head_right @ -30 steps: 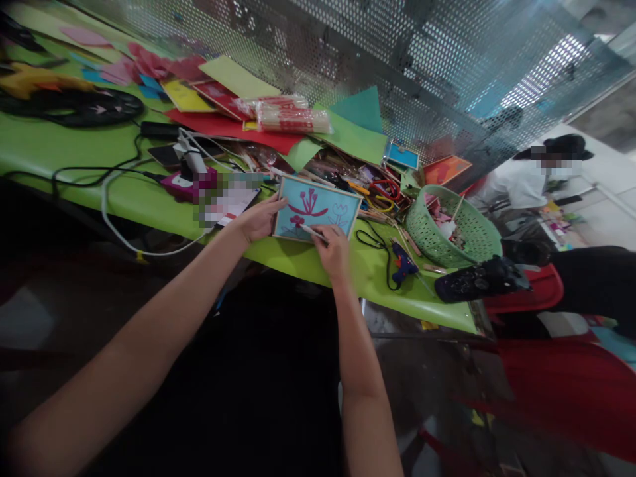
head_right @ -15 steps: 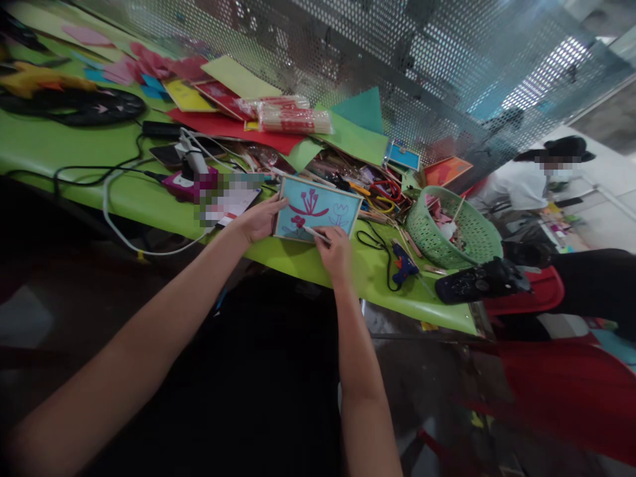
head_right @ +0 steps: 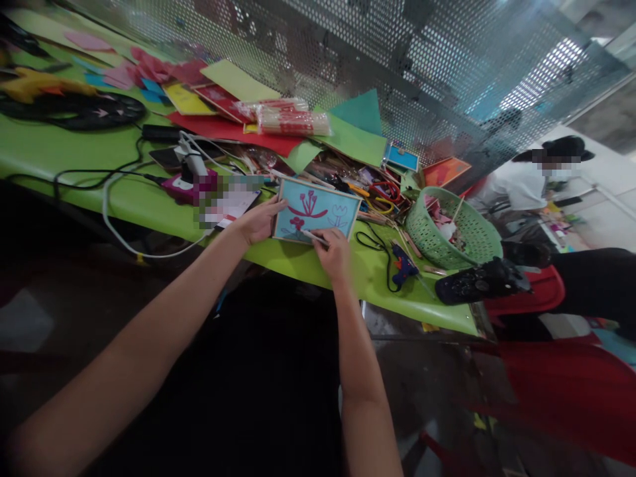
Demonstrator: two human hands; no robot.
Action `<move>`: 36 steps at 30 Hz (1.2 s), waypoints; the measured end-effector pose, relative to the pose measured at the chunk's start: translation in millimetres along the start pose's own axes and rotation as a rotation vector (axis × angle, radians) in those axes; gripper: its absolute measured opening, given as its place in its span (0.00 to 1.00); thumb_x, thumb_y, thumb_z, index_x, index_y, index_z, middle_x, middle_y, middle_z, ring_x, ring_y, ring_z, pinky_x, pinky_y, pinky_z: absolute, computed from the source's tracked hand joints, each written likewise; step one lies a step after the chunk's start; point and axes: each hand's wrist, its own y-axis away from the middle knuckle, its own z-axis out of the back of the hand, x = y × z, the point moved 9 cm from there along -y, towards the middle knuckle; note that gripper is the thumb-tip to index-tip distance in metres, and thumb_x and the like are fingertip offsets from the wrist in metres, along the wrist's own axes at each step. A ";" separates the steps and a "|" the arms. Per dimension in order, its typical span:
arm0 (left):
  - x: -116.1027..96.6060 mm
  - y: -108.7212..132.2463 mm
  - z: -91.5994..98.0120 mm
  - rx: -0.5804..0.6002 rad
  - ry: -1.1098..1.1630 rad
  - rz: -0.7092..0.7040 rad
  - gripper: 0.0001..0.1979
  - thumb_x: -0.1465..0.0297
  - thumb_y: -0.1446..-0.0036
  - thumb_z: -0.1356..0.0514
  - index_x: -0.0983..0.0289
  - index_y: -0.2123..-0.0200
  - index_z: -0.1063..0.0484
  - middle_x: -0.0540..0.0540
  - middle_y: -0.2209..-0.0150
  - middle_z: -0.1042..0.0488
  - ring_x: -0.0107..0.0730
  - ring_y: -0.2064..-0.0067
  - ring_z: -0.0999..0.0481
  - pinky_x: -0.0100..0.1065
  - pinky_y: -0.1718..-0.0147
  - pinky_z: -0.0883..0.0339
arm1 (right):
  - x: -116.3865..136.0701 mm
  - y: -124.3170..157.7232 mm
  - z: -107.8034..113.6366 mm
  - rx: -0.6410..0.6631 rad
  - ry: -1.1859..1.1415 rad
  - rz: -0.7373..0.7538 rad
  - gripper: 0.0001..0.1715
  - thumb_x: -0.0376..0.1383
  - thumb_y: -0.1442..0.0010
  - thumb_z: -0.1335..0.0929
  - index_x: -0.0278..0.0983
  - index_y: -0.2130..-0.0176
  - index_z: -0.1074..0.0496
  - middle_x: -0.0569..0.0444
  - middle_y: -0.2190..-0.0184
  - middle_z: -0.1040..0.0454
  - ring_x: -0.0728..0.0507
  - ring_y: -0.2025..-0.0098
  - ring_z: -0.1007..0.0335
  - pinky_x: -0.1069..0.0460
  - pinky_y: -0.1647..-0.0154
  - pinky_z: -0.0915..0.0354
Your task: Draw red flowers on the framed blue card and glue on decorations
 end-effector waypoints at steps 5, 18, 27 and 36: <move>-0.1 -0.2 1.1 -0.008 -0.005 0.004 0.22 0.71 0.32 0.38 0.63 0.37 0.32 0.61 0.54 0.15 0.47 0.55 0.13 0.52 0.47 0.20 | 1.1 -1.2 -2.1 0.016 -0.025 0.001 0.09 0.38 0.31 0.30 0.41 0.57 0.18 0.49 0.61 0.17 0.39 0.57 0.23 0.44 0.53 0.29; 0.1 -0.8 -1.3 0.015 -0.011 0.001 0.21 0.71 0.32 0.40 0.61 0.37 0.32 0.60 0.54 0.15 0.46 0.55 0.14 0.51 0.48 0.20 | -3.2 0.3 -0.5 -0.029 -0.118 -0.040 0.08 0.39 0.33 0.29 0.43 0.54 0.20 0.51 0.59 0.17 0.39 0.55 0.22 0.43 0.51 0.27; -0.4 0.6 -1.3 0.018 -0.010 -0.003 0.22 0.71 0.31 0.40 0.62 0.36 0.32 0.60 0.56 0.15 0.44 0.57 0.13 0.50 0.50 0.19 | 12.1 -0.9 -8.9 -0.041 -0.127 -0.046 0.06 0.37 0.33 0.29 0.42 0.57 0.19 0.51 0.60 0.17 0.39 0.56 0.22 0.43 0.52 0.28; 1.0 -2.8 -2.1 0.040 0.020 -0.019 0.23 0.72 0.33 0.39 0.60 0.36 0.32 0.59 0.53 0.16 0.46 0.55 0.13 0.51 0.49 0.19 | 9.3 -0.2 -7.9 -0.032 -0.079 -0.060 0.07 0.38 0.32 0.30 0.43 0.56 0.20 0.51 0.61 0.18 0.39 0.57 0.23 0.43 0.53 0.29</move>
